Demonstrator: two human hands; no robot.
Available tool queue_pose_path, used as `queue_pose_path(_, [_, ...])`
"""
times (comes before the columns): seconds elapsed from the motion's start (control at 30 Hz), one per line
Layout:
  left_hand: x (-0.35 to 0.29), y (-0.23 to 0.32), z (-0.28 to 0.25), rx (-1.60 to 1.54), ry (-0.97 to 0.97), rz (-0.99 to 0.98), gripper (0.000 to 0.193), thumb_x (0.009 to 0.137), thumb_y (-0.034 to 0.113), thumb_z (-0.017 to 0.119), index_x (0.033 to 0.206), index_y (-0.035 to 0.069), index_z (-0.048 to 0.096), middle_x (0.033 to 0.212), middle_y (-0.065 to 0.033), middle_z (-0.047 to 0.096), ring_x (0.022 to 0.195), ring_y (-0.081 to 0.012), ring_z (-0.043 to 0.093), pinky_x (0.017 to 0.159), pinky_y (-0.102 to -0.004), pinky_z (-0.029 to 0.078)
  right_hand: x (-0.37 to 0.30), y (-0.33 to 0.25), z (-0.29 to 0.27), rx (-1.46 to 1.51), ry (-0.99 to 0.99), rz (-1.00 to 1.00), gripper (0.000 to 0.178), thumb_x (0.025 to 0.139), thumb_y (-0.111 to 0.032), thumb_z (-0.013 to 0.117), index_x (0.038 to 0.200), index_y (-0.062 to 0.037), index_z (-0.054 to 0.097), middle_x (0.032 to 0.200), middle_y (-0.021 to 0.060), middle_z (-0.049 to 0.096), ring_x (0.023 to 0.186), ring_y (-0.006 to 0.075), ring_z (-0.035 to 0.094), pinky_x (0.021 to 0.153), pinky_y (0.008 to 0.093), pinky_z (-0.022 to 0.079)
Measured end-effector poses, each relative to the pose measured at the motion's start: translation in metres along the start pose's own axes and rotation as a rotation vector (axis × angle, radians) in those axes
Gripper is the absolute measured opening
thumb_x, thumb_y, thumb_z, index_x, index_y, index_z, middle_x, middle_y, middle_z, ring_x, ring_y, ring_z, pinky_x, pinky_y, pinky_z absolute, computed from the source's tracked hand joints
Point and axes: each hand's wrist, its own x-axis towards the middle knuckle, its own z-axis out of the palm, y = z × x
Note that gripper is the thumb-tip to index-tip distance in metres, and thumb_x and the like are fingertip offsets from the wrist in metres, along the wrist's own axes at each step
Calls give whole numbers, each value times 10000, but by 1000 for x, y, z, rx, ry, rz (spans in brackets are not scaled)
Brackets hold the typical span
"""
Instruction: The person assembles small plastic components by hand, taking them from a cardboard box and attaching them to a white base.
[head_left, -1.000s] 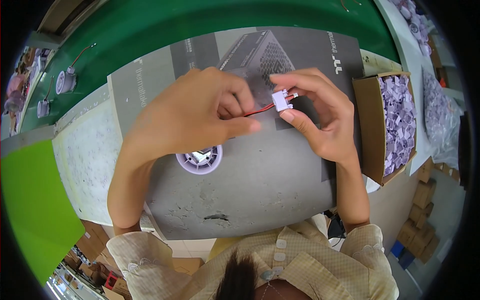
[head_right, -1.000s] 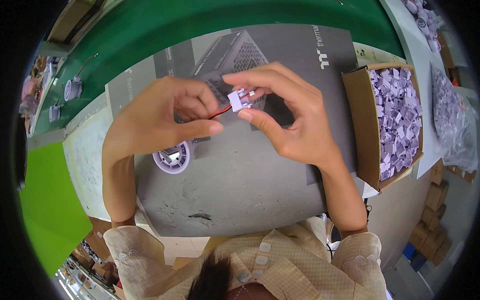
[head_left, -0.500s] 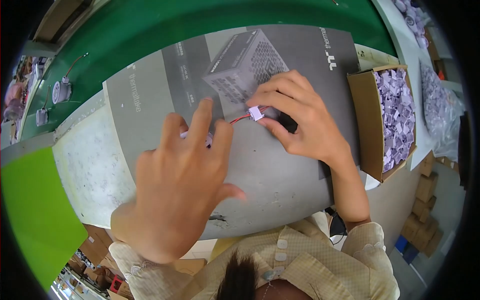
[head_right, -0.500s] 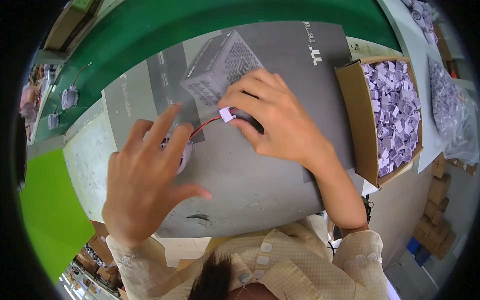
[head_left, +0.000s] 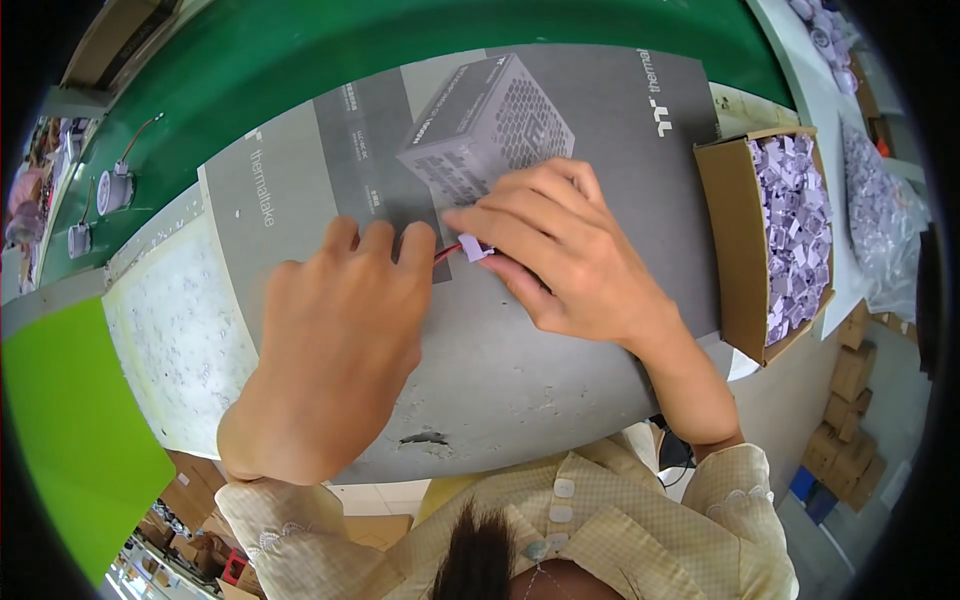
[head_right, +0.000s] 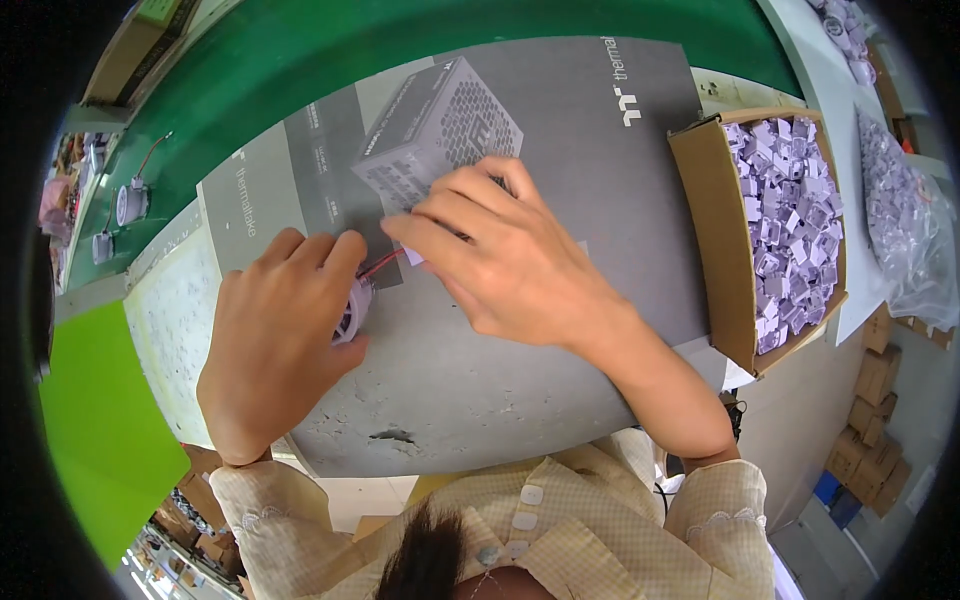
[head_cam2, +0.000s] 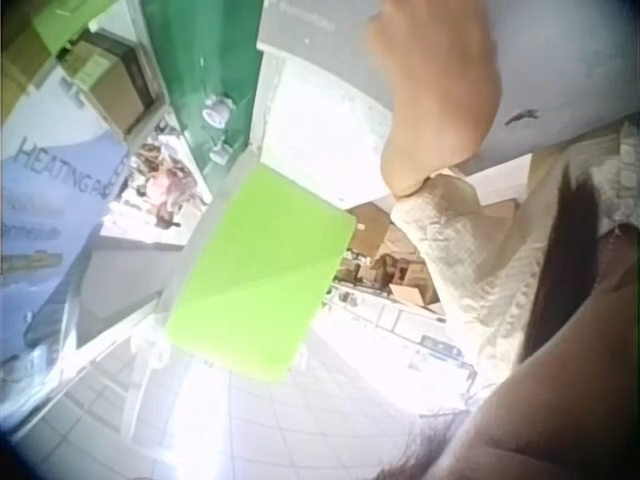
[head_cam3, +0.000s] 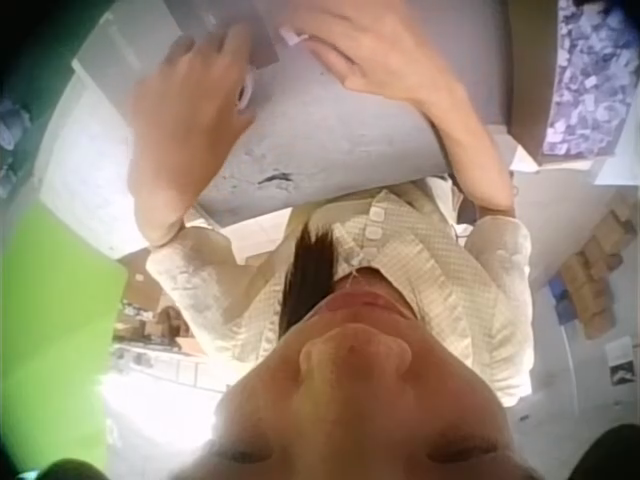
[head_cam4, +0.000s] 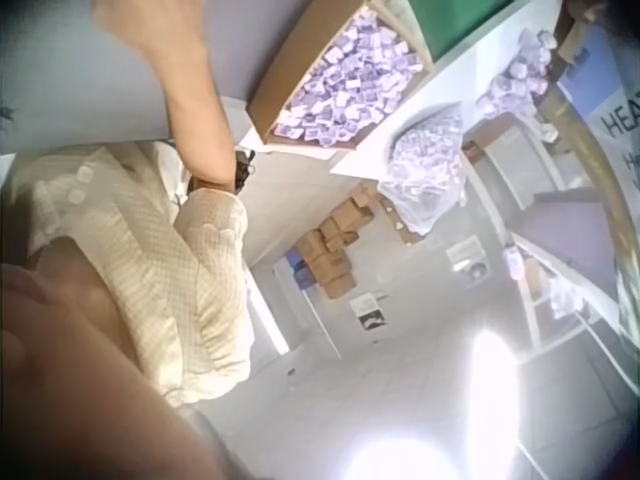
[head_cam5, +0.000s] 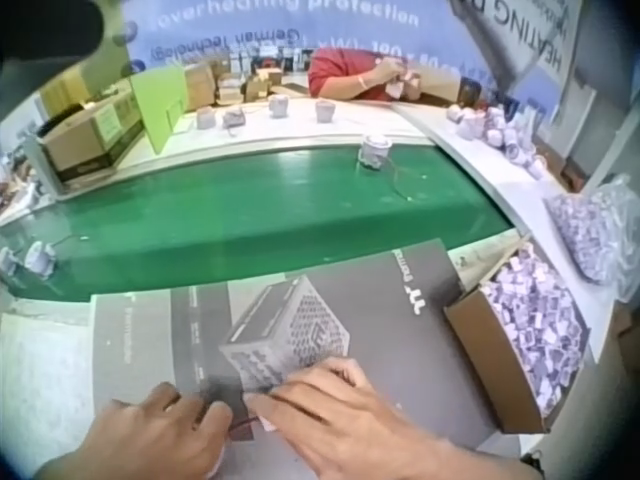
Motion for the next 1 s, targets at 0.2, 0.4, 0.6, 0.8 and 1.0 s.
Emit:
queue_pose_path(0.2, [12,-10,3,-31,315,227,579,570,67,831,1070,89,542,920,-77,639,902,-284,602,659,-403,501,-1,2,-6,8,25,67,462,722,-17,731,1167,-40,611,943,82,624,937,254,577,876,401,422])
queue_pose_path(0.4, [15,-17,-3,-141,35,17,628,568,36,829,1115,69,523,959,-124,650,883,-346,631,716,-427,510,-1,2,-7,-15,0,65,499,725,-28,736,1206,-50,603,940,84,633,940,255,578,866,398,428])
queue_pose_path(0.6, [22,-22,-3,-231,124,165,614,564,27,831,1111,85,556,983,-129,653,880,-353,640,741,-428,518,1,5,-8,-48,94,114,500,728,-27,725,1212,-67,609,914,55,647,932,247,581,841,385,437])
queue_pose_path(0.8, [20,-16,-2,-261,165,243,683,537,63,856,1156,105,569,1223,-97,616,917,-335,644,784,-406,530,-2,10,-13,-87,61,57,360,709,-31,722,1060,-67,653,936,43,639,909,246,587,818,380,435])
queue_pose_path(1.0, [5,-1,-11,-213,267,119,613,597,63,826,1160,119,591,1265,-85,608,935,-328,653,808,-409,537,-3,8,-21,-29,-4,76,322,701,-28,716,1016,-75,666,912,26,621,871,232,573,774,364,421])
